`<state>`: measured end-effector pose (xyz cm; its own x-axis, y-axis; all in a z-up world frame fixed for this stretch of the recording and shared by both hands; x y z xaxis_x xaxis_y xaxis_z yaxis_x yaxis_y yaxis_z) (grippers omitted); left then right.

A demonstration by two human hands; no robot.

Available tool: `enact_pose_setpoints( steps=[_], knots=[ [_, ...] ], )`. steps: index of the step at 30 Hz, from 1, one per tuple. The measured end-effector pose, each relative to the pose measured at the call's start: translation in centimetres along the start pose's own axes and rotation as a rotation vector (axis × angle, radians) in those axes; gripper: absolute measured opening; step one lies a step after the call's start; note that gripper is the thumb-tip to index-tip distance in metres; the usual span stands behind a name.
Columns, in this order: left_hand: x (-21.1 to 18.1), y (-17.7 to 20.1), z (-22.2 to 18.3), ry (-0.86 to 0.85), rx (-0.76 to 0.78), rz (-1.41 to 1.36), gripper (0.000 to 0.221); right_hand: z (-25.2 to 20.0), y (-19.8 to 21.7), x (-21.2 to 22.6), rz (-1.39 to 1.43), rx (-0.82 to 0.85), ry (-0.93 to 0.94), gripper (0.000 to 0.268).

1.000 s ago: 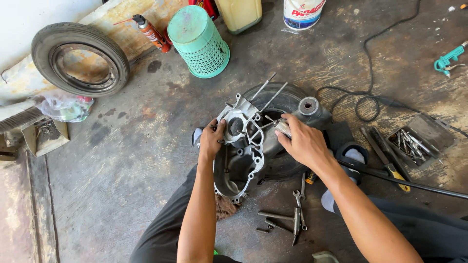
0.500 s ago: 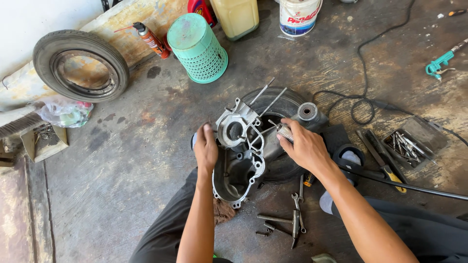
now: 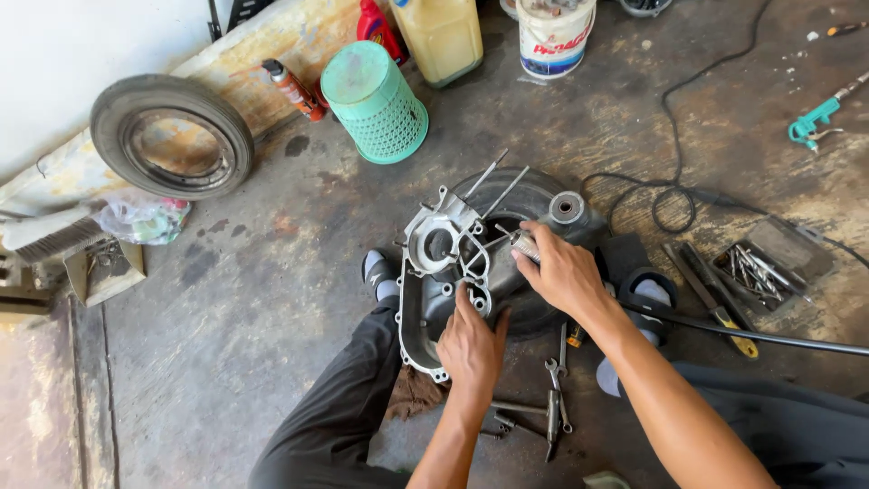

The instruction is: Cleaning and inspecting the internal components of a motorcycle engine casing using a small pick tool.

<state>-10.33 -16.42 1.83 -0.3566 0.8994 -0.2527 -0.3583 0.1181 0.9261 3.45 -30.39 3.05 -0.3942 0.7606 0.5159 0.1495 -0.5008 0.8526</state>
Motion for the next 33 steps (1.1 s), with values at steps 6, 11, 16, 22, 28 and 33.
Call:
enact_pose_setpoints(
  steps=[6, 11, 16, 22, 28, 33],
  knots=[
    [4.2, -7.2, 0.2, -0.131, -0.174, 0.102, 0.057, -0.9, 2.0, -0.2, 0.122, -0.109, 0.004, 0.050],
    [4.3, -1.4, 3.2, -0.324, -0.179, 0.090, 0.041, -1.8, 3.6, -2.4, 0.159, -0.372, -0.004, 0.035],
    [5.3, 0.8, 3.4, -0.409, -0.118, 0.107, 0.044, -2.7, 5.1, -7.6, -0.110, -0.494, -0.141, 0.041],
    [5.8, 2.7, 4.6, -0.345, 0.047, -0.046, 0.051, -2.1, 7.6, -11.6, 0.071, -0.243, -0.311, 0.038],
    [6.1, 2.9, 4.0, -0.106, 0.053, -0.254, 0.058, -3.0, 10.1, -8.7, 0.267, -0.134, -0.438, 0.050],
    [5.2, 2.3, 6.7, -0.124, -0.102, -0.442, 0.052, -3.0, 14.2, -7.0, 0.344, -0.226, -0.363, 0.034]
  ],
)
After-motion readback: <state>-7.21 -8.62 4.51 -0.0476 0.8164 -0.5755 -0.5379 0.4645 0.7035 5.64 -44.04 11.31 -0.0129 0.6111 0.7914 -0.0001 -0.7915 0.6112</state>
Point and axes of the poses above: each hand's wrist, its own z-axis towards the middle knuckle, its own y-axis out of the back of the hand, x = y × z, the point moved 1 cm from there along z, towards the middle knuckle, and after that the axes turned 1 degree about -z, right-handed, at the moved point
